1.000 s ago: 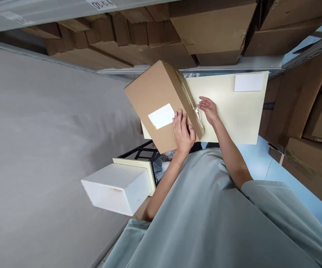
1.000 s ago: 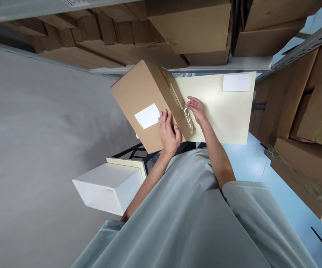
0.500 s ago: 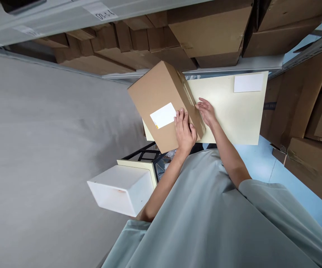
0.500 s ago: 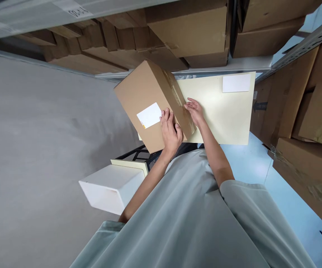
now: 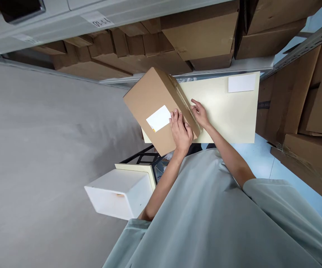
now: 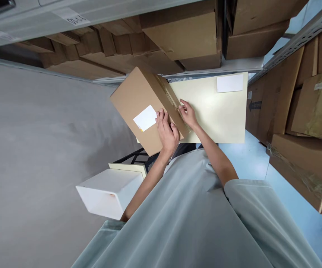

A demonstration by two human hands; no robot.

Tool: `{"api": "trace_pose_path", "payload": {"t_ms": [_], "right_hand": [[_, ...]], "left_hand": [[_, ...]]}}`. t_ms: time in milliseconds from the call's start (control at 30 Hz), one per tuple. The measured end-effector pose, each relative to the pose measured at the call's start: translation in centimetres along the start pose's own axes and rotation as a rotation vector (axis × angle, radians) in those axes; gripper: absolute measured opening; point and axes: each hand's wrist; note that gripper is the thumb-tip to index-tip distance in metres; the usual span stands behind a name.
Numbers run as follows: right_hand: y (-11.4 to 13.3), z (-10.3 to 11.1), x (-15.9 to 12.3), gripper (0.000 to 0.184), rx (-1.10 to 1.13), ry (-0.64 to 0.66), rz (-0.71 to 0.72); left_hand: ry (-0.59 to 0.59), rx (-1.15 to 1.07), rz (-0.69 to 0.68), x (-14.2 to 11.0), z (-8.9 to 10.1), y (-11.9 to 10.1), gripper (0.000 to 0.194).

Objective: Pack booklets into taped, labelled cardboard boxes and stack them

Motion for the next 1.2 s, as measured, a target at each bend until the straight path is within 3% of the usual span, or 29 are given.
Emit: {"api": "trace_pose_path", "payload": {"t_ms": [200, 267, 367, 533, 667, 800, 933, 1067, 1200], "right_hand": [[-0.6, 4.2, -4.6, 0.079, -0.103, -0.098, -0.029], [-1.1, 4.1, -6.3, 0.085, -0.112, -0.037, -0.038], [-1.9, 2.0, -7.4, 0.092, -0.079, 0.135, -0.059], [-2.0, -1.4, -3.4, 0.092, -0.037, 0.233, -0.089], [-0.8, -0.6, -0.2, 0.089, -0.007, 0.249, -0.129], [-0.7, 1.4, -1.8, 0.094, -0.017, 0.201, -0.137], [-1.7, 0.6, -4.1, 0.096, -0.027, 0.195, -0.195], [-1.4, -1.8, -2.4, 0.092, -0.035, 0.219, -0.174], [-0.1, -1.6, -1.3, 0.091, -0.034, 0.197, -0.184]], "left_hand": [[-0.011, -0.019, 0.012, -0.1, -0.2, 0.1, 0.061], [-0.014, -0.022, 0.008, -0.2, -0.2, 0.1, 0.061], [0.0, -0.022, 0.005, -0.2, -0.1, 0.1, 0.061], [0.023, -0.018, 0.005, 0.4, -0.2, 0.0, 0.063], [0.012, -0.009, -0.002, 0.9, -0.2, -0.2, 0.063], [0.0, -0.015, -0.005, 0.7, -0.1, -0.2, 0.063], [-0.009, -0.036, 0.002, 0.4, -0.2, 0.0, 0.063], [-0.028, -0.04, -0.005, 0.4, -0.3, 0.4, 0.063], [-0.03, -0.057, -0.015, 0.4, -0.3, 0.7, 0.063]]}}
Point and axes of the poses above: each hand's wrist, its own x-axis towards the middle knuckle, its own z-axis out of the back of the hand, y = z × x, and after that the axes turned 2 degrees about -x, right-handed
